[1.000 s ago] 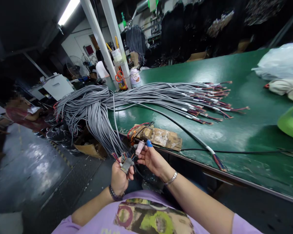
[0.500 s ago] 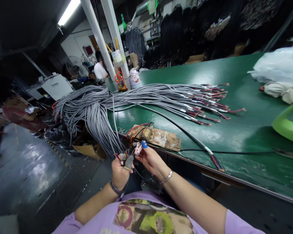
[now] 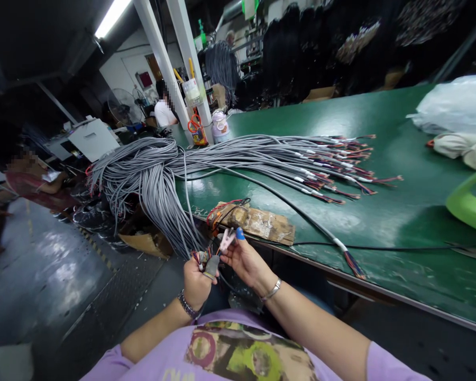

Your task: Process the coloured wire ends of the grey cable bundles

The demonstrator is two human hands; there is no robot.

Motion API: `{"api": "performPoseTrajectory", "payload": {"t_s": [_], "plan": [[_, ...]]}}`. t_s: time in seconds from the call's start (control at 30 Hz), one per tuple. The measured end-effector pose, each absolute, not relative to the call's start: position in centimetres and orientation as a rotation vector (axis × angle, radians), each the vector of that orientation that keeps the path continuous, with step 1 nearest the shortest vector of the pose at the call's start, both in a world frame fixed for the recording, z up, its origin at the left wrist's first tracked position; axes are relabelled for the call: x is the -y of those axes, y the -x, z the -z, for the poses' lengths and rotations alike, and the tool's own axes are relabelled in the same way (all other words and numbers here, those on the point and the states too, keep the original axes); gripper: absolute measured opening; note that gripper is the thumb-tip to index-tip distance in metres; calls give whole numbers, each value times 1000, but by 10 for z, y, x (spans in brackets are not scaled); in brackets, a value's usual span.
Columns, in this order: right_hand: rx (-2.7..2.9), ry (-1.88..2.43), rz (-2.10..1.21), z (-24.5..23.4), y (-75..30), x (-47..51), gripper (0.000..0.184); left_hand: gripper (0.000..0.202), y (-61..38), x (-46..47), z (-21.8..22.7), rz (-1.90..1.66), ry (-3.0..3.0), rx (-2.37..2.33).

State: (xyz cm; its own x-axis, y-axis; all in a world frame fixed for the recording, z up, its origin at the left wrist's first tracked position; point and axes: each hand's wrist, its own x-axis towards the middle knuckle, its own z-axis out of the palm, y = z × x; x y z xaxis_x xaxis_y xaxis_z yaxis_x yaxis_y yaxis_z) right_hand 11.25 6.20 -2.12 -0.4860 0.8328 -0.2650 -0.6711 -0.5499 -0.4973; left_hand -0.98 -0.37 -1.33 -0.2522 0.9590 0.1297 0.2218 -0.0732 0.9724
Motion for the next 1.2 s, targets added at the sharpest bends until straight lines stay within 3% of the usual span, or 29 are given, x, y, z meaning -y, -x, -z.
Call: {"api": "performPoseTrajectory", "payload": {"t_s": [0.33, 0.6, 0.93, 1.2], "plan": [[415, 732, -2149, 43, -138, -57, 26, 53, 15, 12, 14, -1280, -1111, -1270], [624, 893, -1969, 60, -173, -48, 26, 52, 3, 21, 7, -1272, -1189, -1179], [1278, 1022, -1622, 31, -176, -8, 34, 15, -4, 35, 10, -875, -1199, -1229], [1714, 783, -1620, -4, -152, 9, 33, 24, -2, 42, 11, -940, -1123, -1212]]}}
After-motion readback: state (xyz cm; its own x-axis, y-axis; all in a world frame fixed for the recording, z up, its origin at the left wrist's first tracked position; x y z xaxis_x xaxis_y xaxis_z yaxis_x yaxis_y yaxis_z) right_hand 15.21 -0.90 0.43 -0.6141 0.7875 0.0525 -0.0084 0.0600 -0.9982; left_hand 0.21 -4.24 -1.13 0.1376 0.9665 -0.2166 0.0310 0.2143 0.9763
